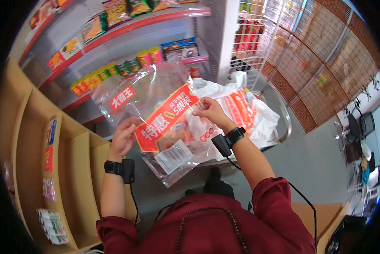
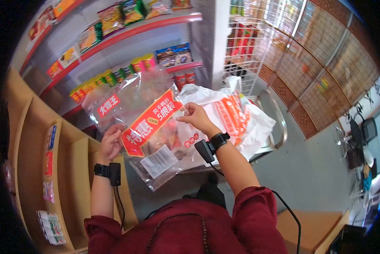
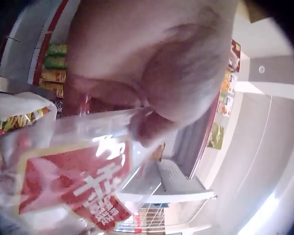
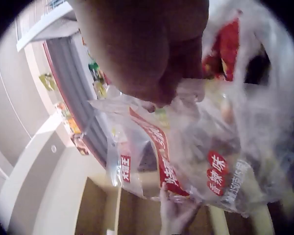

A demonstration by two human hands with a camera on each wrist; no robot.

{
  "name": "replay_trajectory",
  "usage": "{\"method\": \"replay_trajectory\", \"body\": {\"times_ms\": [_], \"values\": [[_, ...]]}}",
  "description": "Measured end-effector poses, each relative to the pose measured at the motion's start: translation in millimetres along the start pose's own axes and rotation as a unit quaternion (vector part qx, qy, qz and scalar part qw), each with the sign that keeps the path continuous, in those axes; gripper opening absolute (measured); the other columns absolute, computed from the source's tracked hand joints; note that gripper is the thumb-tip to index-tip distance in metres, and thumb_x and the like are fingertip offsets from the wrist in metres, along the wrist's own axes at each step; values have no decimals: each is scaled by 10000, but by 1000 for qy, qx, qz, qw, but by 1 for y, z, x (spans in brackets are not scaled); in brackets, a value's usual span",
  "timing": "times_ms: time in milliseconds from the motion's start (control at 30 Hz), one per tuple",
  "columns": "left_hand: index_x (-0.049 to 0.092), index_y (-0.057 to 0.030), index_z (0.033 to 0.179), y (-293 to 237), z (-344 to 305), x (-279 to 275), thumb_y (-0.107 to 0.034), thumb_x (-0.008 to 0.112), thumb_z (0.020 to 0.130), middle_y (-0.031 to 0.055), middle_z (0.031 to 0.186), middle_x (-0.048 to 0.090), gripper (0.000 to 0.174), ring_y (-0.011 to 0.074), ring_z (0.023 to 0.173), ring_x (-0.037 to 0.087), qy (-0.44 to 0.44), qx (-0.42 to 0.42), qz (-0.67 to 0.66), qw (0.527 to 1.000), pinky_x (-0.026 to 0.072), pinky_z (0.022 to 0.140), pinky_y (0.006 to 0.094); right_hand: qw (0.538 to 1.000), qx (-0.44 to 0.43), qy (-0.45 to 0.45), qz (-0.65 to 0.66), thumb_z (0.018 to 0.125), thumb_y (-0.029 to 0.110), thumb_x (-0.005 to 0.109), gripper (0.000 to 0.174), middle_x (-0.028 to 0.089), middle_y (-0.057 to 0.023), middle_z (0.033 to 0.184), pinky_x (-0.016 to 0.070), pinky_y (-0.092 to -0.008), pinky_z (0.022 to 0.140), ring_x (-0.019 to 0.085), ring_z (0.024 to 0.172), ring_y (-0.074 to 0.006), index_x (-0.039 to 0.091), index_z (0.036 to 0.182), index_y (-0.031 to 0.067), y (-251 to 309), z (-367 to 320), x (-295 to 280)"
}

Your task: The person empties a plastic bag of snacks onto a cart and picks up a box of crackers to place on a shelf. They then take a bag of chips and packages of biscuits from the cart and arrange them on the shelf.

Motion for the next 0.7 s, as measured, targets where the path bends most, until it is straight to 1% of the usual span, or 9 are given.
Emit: {"method": "replay_trajectory", "body": {"times_ms": [67,167,233,333,400,500,600,667,700], "values": [[526,-23,1050,9,19,-3,-117,513,843,51,952,580,227,129,851,568,-68,-31,85,994,462,752,269,1000,-10,-6,12,679,83,714,281,471,31,610,378,-194,482,447,533,-42,434,694,81,-4,-8,-22],[515,-34,1069,40,49,11,-137,534,836,51,942,583,256,114,810,580,-95,-77,67,990,480,692,250,993,-16,-48,103,708,76,689,270,492,27,647,382,-194,503,471,580,-47,421,683,84,-17,-12,-61],[525,-47,1050,60,67,40,-130,567,814,52,922,588,253,130,789,589,-116,-112,112,981,496,672,278,992,-28,-37,115,736,89,665,242,612,-76,878,432,-205,597,560,761,-92,423,723,74,-25,-12,-85],[541,-35,1023,93,94,36,-103,562,812,55,910,594,223,139,789,592,-117,-136,130,975,496,672,279,995,7,-38,97,756,114,645,200,615,-94,884,449,-221,613,582,748,-125,461,794,46,-15,-16,-104],[512,-10,1065,116,120,21,-75,546,809,74,983,588,266,144,829,581,-177,-101,141,969,484,705,278,989,87,39,114,777,134,618,226,618,-100,879,461,-234,622,603,759,-154,498,923,9,-9,-17,-117],[535,7,1015,119,122,23,-51,539,802,75,942,600,220,150,804,585,-230,-56,134,962,477,696,266,983,163,66,50,789,138,595,298,619,-108,884,473,-242,598,617,747,-173,497,1025,-14,-38,-5,-123],[550,-11,987,110,92,8,-58,538,800,64,885,609,193,141,751,585,-325,40,72,942,472,655,260,988,117,72,69,813,140,561,283,620,-111,871,481,-242,580,618,713,-161,513,1058,6,-31,-4,-89],[555,-34,979,94,43,-18,-112,515,812,46,849,607,189,115,704,571,-383,13,104,918,451,590,241,975,70,114,178,845,151,523,259,624,-98,854,490,-250,600,615,689,-153,523,1084,51,-40,-11,-46],[556,-56,989,94,14,-38,-141,510,820,34,847,607,195,109,715,567,-380,23,98,919,451,605,243,981,73,142,108,845,138,525,251,624,-83,862,487,-241,594,610,692,-135,526,1079,46,-37,-21,-24]]}}
Point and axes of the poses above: each hand's wrist, its own z-axis towards the middle knuckle, its own x-axis out of the palm, y = z × x, the point moved 3 cm from there along z, towards the middle knuckle
